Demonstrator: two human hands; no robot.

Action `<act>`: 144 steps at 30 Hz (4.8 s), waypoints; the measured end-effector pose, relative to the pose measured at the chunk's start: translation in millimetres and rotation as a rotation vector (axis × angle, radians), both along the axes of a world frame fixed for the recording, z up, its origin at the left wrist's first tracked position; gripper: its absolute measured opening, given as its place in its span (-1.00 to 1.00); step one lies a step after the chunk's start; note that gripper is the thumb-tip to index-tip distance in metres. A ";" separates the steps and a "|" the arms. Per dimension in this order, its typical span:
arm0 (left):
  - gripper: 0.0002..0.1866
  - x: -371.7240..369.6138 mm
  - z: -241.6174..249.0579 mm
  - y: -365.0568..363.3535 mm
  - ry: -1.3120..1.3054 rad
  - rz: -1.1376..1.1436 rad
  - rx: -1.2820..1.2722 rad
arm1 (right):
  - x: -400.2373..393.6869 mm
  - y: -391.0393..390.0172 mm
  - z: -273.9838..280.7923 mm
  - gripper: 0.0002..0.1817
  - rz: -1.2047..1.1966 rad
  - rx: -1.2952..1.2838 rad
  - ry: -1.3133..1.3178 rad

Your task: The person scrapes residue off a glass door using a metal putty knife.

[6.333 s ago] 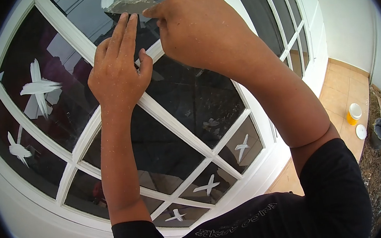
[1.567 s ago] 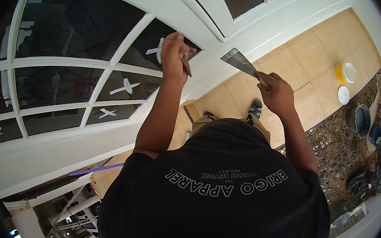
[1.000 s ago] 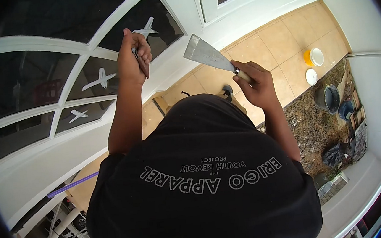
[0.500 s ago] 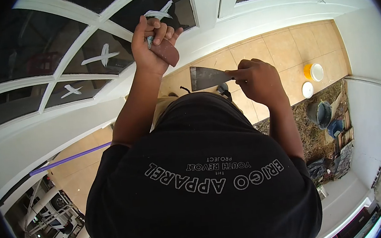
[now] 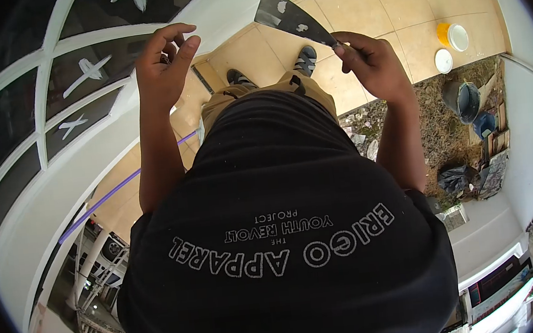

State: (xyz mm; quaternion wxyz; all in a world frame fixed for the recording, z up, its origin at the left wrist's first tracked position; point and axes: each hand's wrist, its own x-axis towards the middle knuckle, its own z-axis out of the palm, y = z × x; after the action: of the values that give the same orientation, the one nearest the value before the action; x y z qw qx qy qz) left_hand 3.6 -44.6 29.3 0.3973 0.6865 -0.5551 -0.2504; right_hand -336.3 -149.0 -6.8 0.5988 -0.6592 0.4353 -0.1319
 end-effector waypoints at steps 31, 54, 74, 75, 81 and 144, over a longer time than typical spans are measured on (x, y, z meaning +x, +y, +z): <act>-0.47 71.5 -48.0 89.4 1.438 0.646 0.164 | 72.7 4.2 46.6 -0.70 -0.068 -0.633 0.090; -0.80 116.2 -23.7 88.6 0.540 -0.158 -0.044 | 147.0 35.2 43.3 -0.77 -0.504 -0.727 -0.214; -0.82 19.8 36.4 -22.8 1.807 0.191 0.116 | 154.6 -43.1 44.5 -0.73 0.119 -0.465 -0.488; -0.78 20.1 22.3 -22.8 1.847 0.054 0.079 | 152.8 -42.5 45.2 -0.73 0.084 -0.423 -0.489; -0.90 71.5 69.6 -17.3 1.426 -0.059 -0.008 | 144.3 -58.8 76.5 -0.51 0.163 -0.459 -0.625; -0.26 123.6 431.0 -124.1 -1.599 0.547 -1.165 | 205.5 7.0 494.9 -0.64 0.005 -1.377 0.167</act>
State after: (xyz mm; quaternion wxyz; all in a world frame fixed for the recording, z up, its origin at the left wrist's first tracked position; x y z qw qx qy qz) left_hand 127.2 -168.6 460.3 0.2264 0.4561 -0.5173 0.6878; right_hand -130.8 -142.0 488.1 0.0090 -0.8980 0.2957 -0.3256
